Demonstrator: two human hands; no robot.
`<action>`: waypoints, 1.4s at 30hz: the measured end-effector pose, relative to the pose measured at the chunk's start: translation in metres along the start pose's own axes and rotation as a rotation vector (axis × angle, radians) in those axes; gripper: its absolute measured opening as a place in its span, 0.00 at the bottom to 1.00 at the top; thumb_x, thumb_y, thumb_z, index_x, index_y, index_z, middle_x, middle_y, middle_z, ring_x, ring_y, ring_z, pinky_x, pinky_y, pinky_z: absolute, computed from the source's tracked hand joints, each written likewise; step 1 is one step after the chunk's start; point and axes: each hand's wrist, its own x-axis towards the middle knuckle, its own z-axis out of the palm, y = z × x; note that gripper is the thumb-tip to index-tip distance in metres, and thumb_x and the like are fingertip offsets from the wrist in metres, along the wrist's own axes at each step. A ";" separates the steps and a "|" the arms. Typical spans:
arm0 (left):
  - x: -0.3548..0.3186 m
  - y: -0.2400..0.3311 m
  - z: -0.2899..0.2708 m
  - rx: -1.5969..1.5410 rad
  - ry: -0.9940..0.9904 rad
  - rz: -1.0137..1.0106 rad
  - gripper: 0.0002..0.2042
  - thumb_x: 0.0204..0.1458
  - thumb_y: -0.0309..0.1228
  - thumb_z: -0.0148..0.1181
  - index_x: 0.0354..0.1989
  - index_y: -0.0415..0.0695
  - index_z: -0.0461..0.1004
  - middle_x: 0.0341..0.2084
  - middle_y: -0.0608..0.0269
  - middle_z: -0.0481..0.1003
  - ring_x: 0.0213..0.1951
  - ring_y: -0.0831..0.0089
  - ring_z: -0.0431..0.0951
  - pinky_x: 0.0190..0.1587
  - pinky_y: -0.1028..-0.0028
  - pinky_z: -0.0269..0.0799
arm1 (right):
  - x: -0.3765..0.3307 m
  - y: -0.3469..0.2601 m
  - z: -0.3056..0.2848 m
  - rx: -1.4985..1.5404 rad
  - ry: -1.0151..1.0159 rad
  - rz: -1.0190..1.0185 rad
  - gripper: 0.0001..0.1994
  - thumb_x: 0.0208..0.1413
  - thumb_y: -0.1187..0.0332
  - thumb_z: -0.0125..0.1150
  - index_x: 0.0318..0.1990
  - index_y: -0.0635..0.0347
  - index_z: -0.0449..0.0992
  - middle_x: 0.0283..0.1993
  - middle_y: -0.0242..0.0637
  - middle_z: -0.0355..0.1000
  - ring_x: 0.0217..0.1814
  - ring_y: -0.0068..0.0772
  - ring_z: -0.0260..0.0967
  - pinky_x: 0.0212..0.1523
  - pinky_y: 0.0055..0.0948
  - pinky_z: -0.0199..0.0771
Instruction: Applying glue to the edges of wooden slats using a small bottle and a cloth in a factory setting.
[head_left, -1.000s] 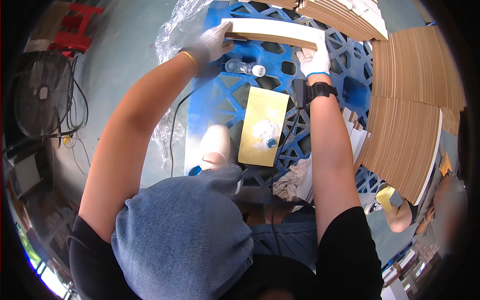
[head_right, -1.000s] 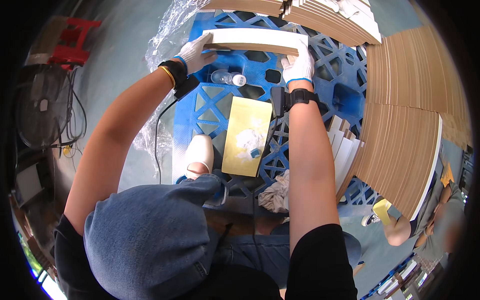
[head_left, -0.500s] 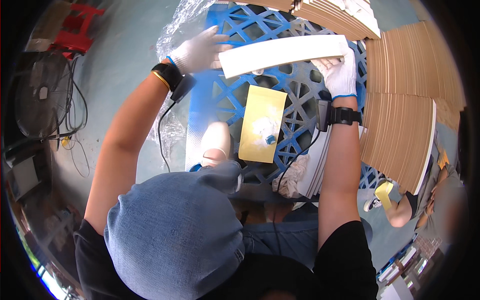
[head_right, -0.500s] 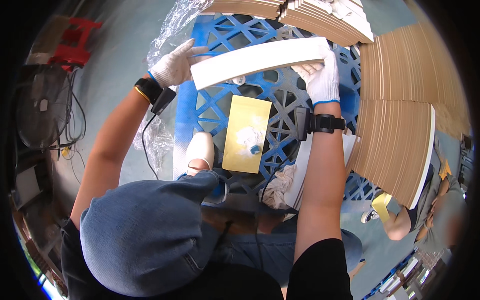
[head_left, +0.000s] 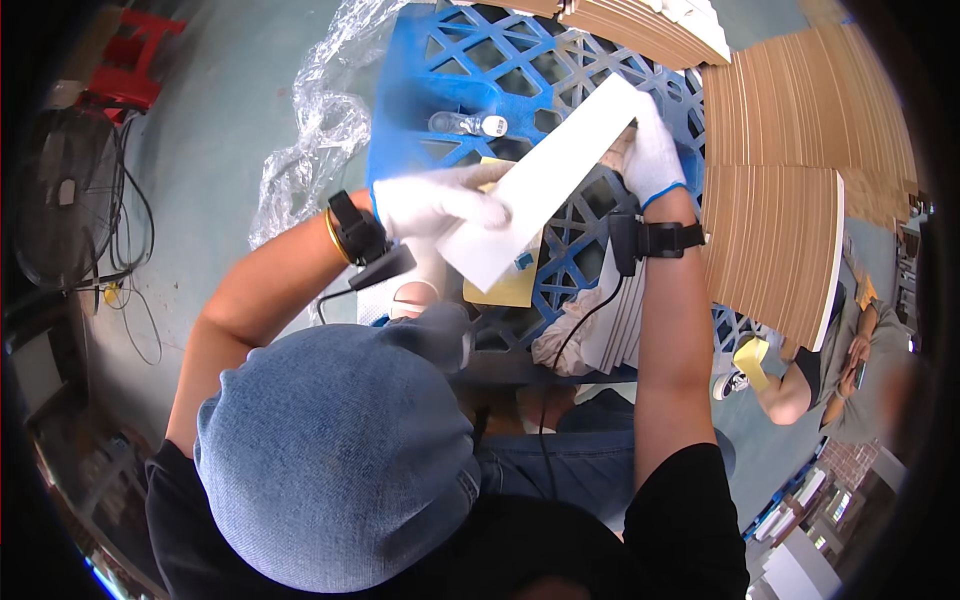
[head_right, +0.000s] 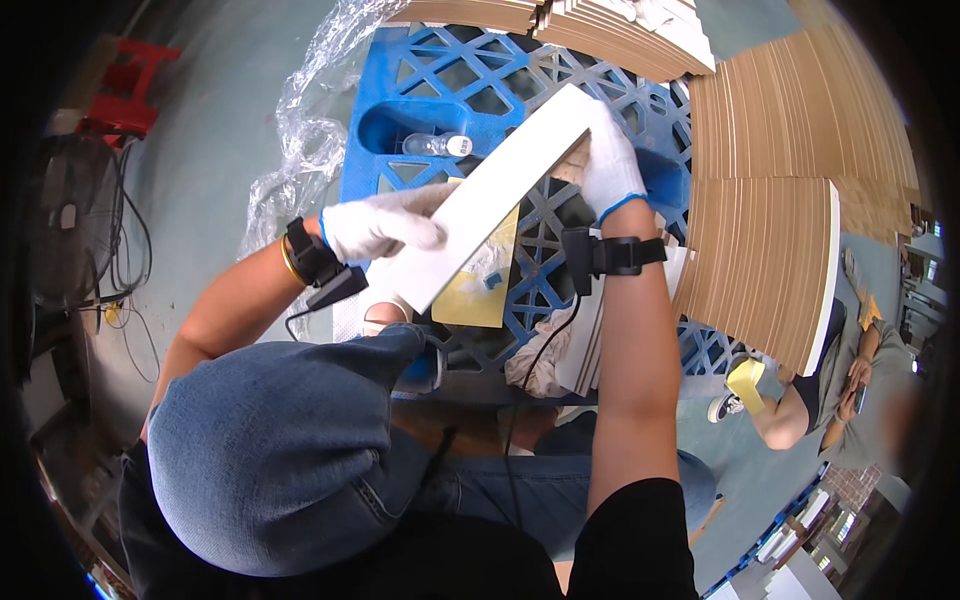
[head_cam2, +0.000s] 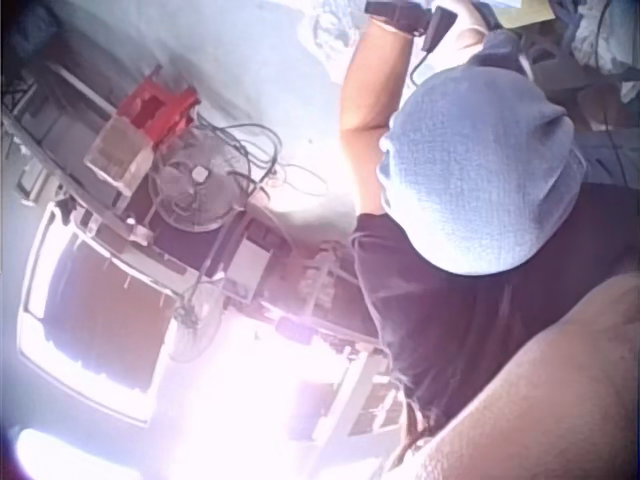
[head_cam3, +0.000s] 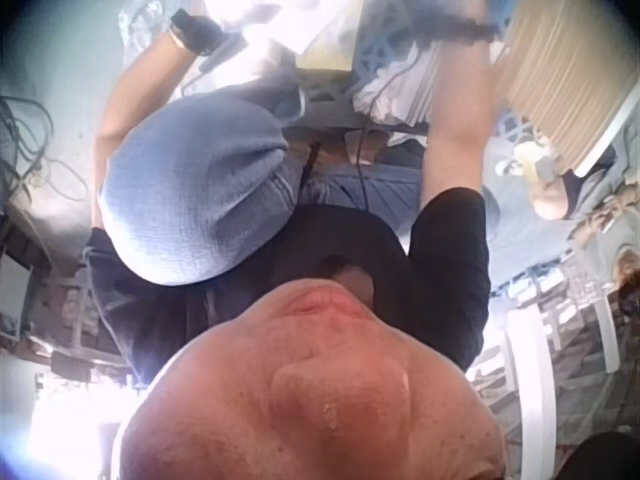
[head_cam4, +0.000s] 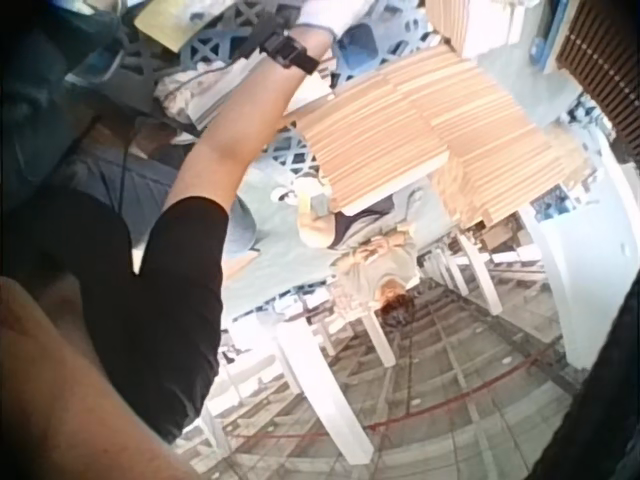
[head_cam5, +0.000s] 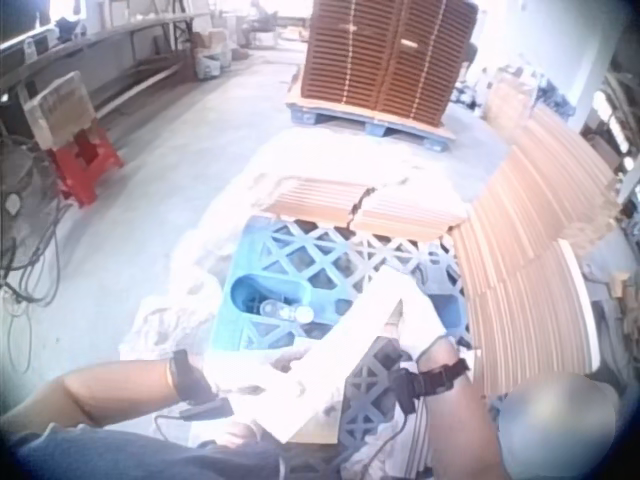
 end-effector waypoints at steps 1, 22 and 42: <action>-0.003 -0.003 0.008 -0.026 0.049 -0.027 0.52 0.49 0.41 0.74 0.77 0.39 0.45 0.67 0.52 0.65 0.67 0.64 0.68 0.69 0.65 0.64 | 0.000 0.003 0.004 -0.019 0.024 0.016 0.27 0.67 0.47 0.53 0.57 0.65 0.73 0.49 0.47 0.80 0.49 0.46 0.82 0.50 0.48 0.85; -0.004 -0.018 0.033 -0.122 0.316 0.020 0.38 0.53 0.35 0.65 0.73 0.42 0.56 0.59 0.57 0.72 0.56 0.67 0.77 0.60 0.66 0.74 | -0.091 0.021 0.038 -0.646 -0.300 -1.024 0.19 0.70 0.67 0.50 0.63 0.65 0.73 0.64 0.49 0.73 0.68 0.45 0.70 0.73 0.42 0.61; 0.007 -0.023 0.038 0.103 0.284 0.096 0.47 0.46 0.34 0.71 0.75 0.42 0.52 0.60 0.56 0.71 0.60 0.68 0.73 0.65 0.66 0.68 | -0.049 0.067 -0.003 0.317 -0.042 0.045 0.27 0.70 0.46 0.53 0.67 0.52 0.65 0.60 0.35 0.69 0.60 0.35 0.72 0.57 0.45 0.75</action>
